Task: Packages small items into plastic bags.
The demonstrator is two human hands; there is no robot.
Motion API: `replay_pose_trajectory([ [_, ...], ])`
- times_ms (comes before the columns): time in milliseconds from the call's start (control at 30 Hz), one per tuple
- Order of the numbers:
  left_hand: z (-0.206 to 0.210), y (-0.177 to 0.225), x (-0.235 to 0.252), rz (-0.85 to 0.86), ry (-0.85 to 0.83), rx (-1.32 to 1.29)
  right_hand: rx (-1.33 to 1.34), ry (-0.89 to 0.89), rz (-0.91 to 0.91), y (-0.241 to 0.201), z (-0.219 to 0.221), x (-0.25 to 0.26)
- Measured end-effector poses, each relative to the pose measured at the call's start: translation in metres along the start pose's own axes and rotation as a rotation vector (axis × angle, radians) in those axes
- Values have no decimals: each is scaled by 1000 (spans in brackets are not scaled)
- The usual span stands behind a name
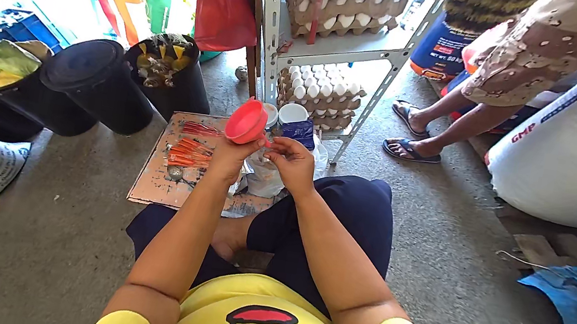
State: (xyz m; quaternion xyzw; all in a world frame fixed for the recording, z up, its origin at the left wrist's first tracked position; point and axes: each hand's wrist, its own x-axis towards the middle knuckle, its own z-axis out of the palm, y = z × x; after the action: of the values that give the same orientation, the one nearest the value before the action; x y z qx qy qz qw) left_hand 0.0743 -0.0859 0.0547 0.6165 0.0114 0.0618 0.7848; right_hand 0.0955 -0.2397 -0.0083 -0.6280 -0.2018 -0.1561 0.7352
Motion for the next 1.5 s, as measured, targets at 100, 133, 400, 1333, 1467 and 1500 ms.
replay_pose_trajectory([
  [100, -2, -4, 1, 31, -6, 29, 27, -19, 28, 0, 0, 0],
  [133, -2, -5, 0, 43, -11, 41, 37, -33, 38, 1, 0, -1],
  [400, 0, 2, -10, 57, -40, 321, -57, -99, 28, -2, -3, -2],
  [1333, 4, 22, -7, 273, -90, 783, -269, -100, 253, -17, -7, 5],
  [1467, -29, 26, -18, 292, 121, 645, -346, -43, 276, -28, -14, 10],
  [1500, -44, 23, -20, 286, 202, 610, -369, -36, 284, -27, -15, 10],
])
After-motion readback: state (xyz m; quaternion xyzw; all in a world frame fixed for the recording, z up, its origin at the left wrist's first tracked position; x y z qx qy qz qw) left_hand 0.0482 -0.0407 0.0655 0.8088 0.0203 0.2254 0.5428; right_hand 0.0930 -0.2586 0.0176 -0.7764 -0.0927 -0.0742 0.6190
